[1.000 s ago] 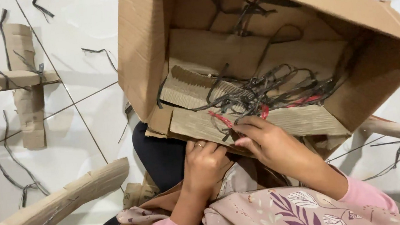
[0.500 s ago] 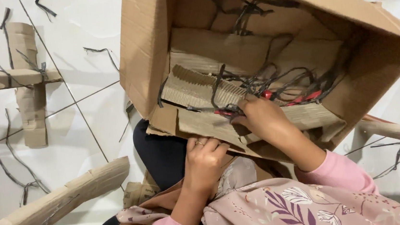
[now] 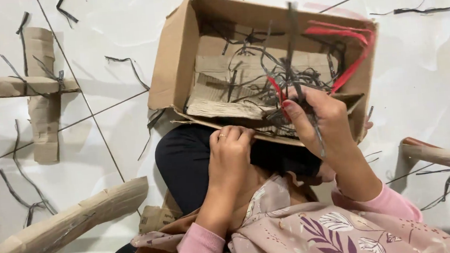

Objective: Wrapping the legs of a wooden chair with cardboard and securing them with plastic ties for protection.

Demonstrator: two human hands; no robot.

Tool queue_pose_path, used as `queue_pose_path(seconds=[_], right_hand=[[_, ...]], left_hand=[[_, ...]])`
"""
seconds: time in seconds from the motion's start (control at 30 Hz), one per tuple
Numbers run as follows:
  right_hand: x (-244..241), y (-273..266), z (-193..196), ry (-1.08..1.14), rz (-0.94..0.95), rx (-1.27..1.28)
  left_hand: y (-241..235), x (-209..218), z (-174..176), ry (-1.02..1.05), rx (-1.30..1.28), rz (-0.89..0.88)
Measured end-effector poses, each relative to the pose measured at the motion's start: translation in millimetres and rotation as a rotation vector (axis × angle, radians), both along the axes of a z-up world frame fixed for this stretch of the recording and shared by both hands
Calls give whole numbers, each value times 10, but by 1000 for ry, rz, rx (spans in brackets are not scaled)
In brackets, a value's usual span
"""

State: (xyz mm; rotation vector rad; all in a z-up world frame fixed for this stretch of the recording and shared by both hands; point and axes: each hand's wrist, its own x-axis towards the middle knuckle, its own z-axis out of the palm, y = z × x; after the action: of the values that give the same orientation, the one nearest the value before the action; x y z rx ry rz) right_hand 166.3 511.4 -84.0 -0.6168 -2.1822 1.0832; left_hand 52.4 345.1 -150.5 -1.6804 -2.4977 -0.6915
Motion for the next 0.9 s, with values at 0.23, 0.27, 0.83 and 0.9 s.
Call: queue_pose_path(seconds=[0.23,0.27,0.83,0.9], right_hand=[[-163,75,-650,-248,199,39],[-207,89,-606,-385,235,-49],[-614,524,-819,-972,-25,60],[-639,508,-866,-941,-29,32]], left_hand=[[-29,22,0,-118,-163,40],[-36,19,52,-140,-172,38],[-42,308,135,-6,-232,-16],[-29,338,145,43,-235,16]])
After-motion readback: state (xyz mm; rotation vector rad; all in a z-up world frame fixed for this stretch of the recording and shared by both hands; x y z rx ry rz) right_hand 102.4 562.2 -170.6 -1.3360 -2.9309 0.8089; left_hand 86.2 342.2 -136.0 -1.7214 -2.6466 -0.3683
